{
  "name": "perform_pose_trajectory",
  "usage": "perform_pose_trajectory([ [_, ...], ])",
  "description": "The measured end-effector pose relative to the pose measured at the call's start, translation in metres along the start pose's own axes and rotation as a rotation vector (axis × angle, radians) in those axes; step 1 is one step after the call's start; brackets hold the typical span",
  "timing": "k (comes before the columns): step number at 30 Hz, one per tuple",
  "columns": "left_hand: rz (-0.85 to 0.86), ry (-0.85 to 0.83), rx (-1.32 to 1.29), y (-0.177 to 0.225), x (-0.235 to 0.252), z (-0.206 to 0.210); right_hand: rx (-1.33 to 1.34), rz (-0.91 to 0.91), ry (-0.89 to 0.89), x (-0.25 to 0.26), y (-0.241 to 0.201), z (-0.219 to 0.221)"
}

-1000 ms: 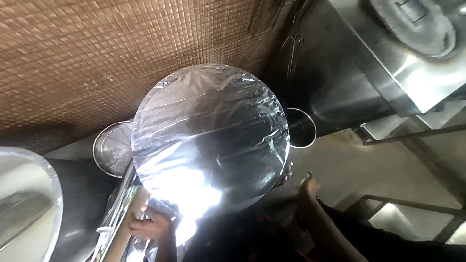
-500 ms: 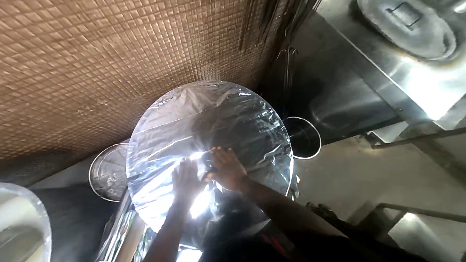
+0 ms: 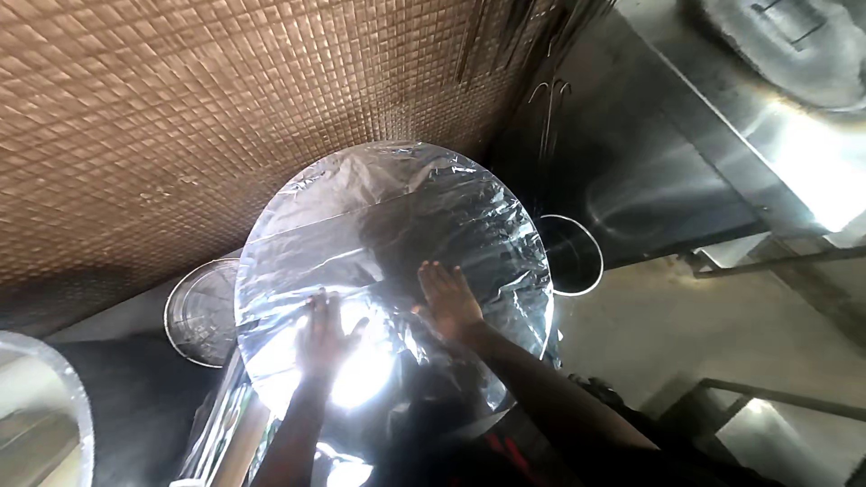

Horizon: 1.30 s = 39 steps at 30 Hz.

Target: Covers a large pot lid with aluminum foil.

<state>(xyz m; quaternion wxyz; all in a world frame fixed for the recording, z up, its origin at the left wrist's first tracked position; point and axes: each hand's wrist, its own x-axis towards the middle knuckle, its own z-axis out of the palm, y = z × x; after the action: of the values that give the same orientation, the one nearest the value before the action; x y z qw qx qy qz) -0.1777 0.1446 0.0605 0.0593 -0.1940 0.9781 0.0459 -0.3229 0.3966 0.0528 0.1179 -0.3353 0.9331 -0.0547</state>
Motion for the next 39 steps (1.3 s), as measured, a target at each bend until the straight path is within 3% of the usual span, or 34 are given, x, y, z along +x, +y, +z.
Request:
perform_pose_trajectory([
  [5,-0.051,0.091,-0.04,-0.03,-0.01,0.0,-0.059,0.041,0.088,-0.008,0.037,0.003],
  [13,-0.301,0.145,-0.075,-0.08,-0.019,0.008,-0.089,0.171,0.117,-0.022,0.103,-0.006],
  [18,-0.422,0.23,-0.231,-0.092,-0.012,0.012,-0.04,0.349,0.135,-0.025,0.151,-0.02],
  [21,-0.592,0.222,-0.455,-0.088,-0.007,-0.003,0.168,0.4,0.176,-0.024,0.175,-0.025],
  [23,-0.747,0.213,-0.637,-0.091,-0.003,-0.009,0.379,0.422,0.363,-0.019,0.184,-0.023],
  [25,-0.878,0.16,-0.835,-0.1,0.002,-0.009,0.635,0.563,0.485,-0.017,0.189,-0.028],
  [29,-0.928,-0.002,-1.087,-0.121,0.005,-0.005,1.131,0.963,0.387,-0.012,0.187,-0.058],
  [33,-0.923,-0.027,-1.196,-0.118,0.003,-0.013,1.475,1.072,0.281,-0.001,0.213,-0.053],
  [39,-0.965,0.034,-1.24,-0.132,-0.002,0.008,1.681,1.119,0.276,-0.002,0.229,-0.05],
])
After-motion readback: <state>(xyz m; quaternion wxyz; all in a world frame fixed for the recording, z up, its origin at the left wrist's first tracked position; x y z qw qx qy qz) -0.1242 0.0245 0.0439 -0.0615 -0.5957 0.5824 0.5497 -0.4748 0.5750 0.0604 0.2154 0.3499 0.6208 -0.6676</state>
